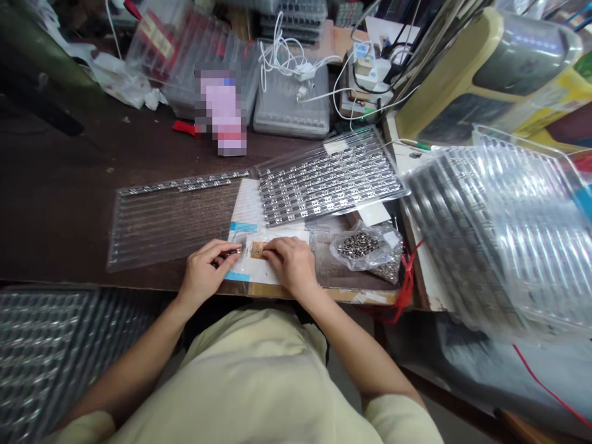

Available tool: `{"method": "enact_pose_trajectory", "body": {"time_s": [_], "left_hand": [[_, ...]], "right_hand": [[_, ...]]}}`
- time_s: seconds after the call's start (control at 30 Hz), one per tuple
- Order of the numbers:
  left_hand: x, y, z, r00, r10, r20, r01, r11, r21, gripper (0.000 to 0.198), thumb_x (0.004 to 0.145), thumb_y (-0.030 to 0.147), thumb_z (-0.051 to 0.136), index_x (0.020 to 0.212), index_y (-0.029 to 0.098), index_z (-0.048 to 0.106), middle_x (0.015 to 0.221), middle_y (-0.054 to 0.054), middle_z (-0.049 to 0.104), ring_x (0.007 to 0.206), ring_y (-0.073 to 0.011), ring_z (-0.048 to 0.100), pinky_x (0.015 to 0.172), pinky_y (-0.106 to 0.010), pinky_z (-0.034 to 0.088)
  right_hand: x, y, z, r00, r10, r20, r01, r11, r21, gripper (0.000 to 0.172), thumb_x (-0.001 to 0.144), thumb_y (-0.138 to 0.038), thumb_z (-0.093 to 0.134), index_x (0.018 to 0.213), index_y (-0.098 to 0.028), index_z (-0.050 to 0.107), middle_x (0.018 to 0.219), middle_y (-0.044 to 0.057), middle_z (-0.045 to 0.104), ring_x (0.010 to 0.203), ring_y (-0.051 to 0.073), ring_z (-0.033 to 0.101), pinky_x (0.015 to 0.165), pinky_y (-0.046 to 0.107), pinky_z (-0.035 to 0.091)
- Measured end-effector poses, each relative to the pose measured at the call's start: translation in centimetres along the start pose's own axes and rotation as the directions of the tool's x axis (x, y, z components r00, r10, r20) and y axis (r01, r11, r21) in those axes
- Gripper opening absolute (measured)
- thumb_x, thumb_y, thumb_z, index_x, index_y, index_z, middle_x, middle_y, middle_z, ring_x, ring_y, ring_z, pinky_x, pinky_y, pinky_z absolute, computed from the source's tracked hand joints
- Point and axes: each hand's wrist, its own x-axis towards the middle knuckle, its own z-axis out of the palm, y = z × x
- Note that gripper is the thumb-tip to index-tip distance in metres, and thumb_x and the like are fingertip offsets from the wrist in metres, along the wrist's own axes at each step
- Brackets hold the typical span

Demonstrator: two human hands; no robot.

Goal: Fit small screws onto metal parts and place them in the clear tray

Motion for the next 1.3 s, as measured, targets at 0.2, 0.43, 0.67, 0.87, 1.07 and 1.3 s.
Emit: {"method": "enact_pose_trajectory", "body": {"time_s": [0.2, 0.43, 0.67, 0.87, 1.07, 1.3], "left_hand": [[0.0, 0.5, -0.2, 1.000, 0.024, 0.019, -0.025, 0.999, 0.041, 0.018, 0.086, 0.028, 0.060, 0.097, 0.019, 0.071, 0.091, -0.004, 0.064, 0.059, -0.0073, 0.051, 0.056, -0.021, 0.045], [0.0, 0.3, -0.1, 0.999, 0.046, 0.011, -0.046, 0.995, 0.087, 0.019, 0.085, 0.029, 0.061, 0.096, 0.020, 0.071, 0.094, -0.003, 0.064, 0.057, -0.0061, 0.050, 0.056, -0.020, 0.045], [0.3, 0.5, 0.0, 0.997, 0.057, 0.044, -0.060, 0.995, 0.085, 0.018, 0.085, 0.029, 0.060, 0.097, 0.020, 0.071, 0.095, -0.003, 0.063, 0.059, -0.0063, 0.051, 0.055, -0.020, 0.045], [1.7, 1.7, 1.0, 0.989, 0.140, 0.049, -0.143, 0.987, 0.068, 0.018, 0.086, 0.028, 0.059, 0.096, 0.019, 0.071, 0.091, -0.004, 0.063, 0.078, -0.0134, 0.061, 0.067, -0.023, 0.050], [2.2, 1.6, 2.6, 0.976, 0.198, 0.091, -0.207, 0.973, 0.106, 0.018, 0.086, 0.029, 0.061, 0.098, 0.021, 0.071, 0.089, -0.004, 0.064, 0.082, -0.0146, 0.061, 0.072, -0.025, 0.050], [2.1, 2.1, 3.1, 0.972, 0.195, 0.129, -0.222, 0.943, 0.248, 0.018, 0.088, 0.029, 0.059, 0.100, 0.023, 0.071, 0.088, -0.003, 0.065, 0.082, -0.0151, 0.061, 0.075, -0.027, 0.048]], "right_hand": [[-0.3, -0.2, 1.3, 0.998, -0.037, -0.054, 0.032, 0.994, -0.103, 0.015, 0.089, -0.031, 0.059, 0.095, -0.027, 0.072, 0.097, 0.002, 0.070, 0.088, 0.017, 0.056, 0.079, 0.033, 0.038], [-1.1, -0.3, -0.1, 0.999, -0.025, -0.048, 0.016, 0.984, -0.179, 0.026, 0.091, -0.034, 0.055, 0.113, -0.028, 0.066, 0.106, 0.004, 0.066, 0.095, 0.019, 0.055, 0.081, 0.033, 0.042], [-6.2, 2.0, -5.1, 0.964, 0.198, -0.179, -0.241, 0.935, -0.260, 0.020, 0.092, -0.031, 0.052, 0.101, -0.022, 0.067, 0.093, 0.004, 0.069, 0.082, 0.017, 0.064, 0.074, 0.028, 0.049], [-6.5, 2.0, -3.8, 0.979, 0.170, -0.115, -0.200, 0.919, -0.340, 0.021, 0.094, -0.030, 0.047, 0.089, -0.020, 0.065, 0.086, 0.005, 0.065, 0.079, 0.017, 0.061, 0.071, 0.028, 0.047], [-6.2, 2.0, -3.8, 0.984, 0.142, -0.110, -0.166, 0.951, -0.259, 0.014, 0.092, -0.024, 0.045, 0.087, -0.019, 0.058, 0.079, 0.004, 0.062, 0.073, 0.016, 0.059, 0.067, 0.027, 0.045], [-6.1, 1.7, -3.8, 0.984, 0.153, -0.094, -0.149, 0.988, 0.045, 0.013, 0.091, -0.023, 0.048, 0.090, -0.022, 0.061, 0.085, 0.003, 0.068, 0.079, 0.016, 0.065, 0.073, 0.027, 0.051]]}}
